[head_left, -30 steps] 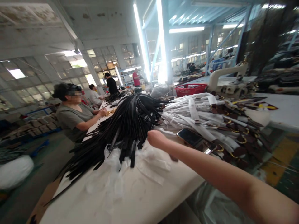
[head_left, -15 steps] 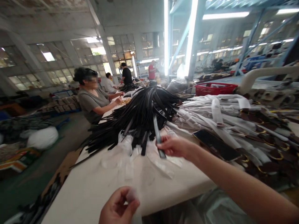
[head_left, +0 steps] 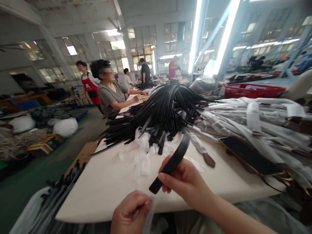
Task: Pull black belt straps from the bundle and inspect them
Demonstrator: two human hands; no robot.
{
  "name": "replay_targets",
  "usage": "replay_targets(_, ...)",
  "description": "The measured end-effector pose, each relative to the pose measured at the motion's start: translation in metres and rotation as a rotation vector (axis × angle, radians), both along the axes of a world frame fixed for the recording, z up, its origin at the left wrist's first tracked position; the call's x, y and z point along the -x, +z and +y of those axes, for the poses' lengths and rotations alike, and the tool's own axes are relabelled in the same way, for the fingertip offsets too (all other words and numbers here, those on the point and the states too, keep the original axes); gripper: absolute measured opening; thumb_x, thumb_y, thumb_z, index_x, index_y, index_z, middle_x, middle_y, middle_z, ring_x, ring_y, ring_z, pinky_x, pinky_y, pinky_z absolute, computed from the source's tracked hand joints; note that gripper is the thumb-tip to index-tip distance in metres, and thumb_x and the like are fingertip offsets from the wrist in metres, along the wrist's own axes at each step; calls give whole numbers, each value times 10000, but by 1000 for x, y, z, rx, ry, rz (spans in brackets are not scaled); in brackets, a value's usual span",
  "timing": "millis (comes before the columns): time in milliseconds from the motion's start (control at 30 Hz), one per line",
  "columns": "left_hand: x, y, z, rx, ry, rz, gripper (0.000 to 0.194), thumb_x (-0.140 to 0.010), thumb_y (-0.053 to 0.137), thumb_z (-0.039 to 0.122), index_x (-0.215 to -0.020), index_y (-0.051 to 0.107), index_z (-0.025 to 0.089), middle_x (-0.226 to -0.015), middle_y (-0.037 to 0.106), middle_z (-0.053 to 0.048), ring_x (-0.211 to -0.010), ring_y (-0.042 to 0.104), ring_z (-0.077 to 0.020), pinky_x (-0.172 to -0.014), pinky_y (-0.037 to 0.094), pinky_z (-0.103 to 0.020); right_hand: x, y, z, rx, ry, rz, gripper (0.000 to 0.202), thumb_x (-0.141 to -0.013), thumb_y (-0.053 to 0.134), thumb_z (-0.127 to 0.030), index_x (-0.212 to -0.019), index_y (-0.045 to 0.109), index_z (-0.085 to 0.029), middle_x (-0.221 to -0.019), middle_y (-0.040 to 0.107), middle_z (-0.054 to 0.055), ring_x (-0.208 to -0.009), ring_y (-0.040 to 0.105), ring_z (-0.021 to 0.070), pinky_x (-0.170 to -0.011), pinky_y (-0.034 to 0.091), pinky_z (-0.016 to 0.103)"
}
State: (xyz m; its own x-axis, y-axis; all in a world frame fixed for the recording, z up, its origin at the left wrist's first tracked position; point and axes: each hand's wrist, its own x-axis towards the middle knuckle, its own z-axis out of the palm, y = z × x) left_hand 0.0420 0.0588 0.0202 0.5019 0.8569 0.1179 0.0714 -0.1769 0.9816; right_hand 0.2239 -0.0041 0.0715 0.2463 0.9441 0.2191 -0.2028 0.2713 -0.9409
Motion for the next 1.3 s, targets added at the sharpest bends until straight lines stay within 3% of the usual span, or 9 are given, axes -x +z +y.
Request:
replay_targets(133, -2, -9, -2, 97, -26, -9, 162, -702, 787, 366, -623, 769, 226, -608, 602, -17, -621, 544, -155, -618, 412, -239, 7, -11, -15, 26, -59, 12, 290, -831, 738, -378, -794, 562, -150, -668, 560, -15, -549, 586, 87, -508, 473, 177)
replay_targets(267, -6, -5, -6, 201, 18, -51, 172, -576, 840, 260, -506, 706, 178, -516, 564, 10, -526, 491, -112, -550, 366, -210, 11, -20, -26, 44, -115, -1, 224, -841, 724, -346, -887, 620, -153, -683, 589, -10, -560, 601, 90, -526, 480, 174)
replay_targets(633, -12, -3, -5, 285, 91, -64, 199, -500, 810, 192, -443, 626, 143, -489, 498, 42, -522, 439, -93, -531, 335, -186, 9, -24, -21, 49, -30, -163, 154, -839, 683, -292, -849, 675, -138, -671, 627, 18, -560, 592, 105, -526, 461, 187)
replay_targets(867, -7, -16, 3, 285, 21, -7, 274, -527, 858, 302, -486, 656, 120, -527, 535, 6, -557, 468, -114, -559, 352, -204, 13, -28, -16, 67, -41, -45, 184, -830, 686, -311, -874, 655, -135, -649, 607, 8, -542, 611, 116, -527, 485, 201)
replay_targets(1133, -5, -12, 6, 391, -23, -80, 456, -497, 913, 504, -530, 670, 119, -561, 525, 13, -576, 458, -101, -570, 351, -193, 9, -33, -13, 74, -18, -175, 189, -839, 653, -317, -863, 672, -130, -665, 626, 29, -573, 607, 129, -537, 465, 208)
replay_targets(1300, -4, -22, 7, 190, -144, -62, 458, -662, 794, 586, -619, 720, 136, -627, 569, -23, -637, 513, -134, -625, 375, -231, 17, -38, -14, 53, 1, -324, 179, -837, 635, -308, -794, 673, -138, -659, 597, 23, -591, 545, 122, -561, 437, 213)
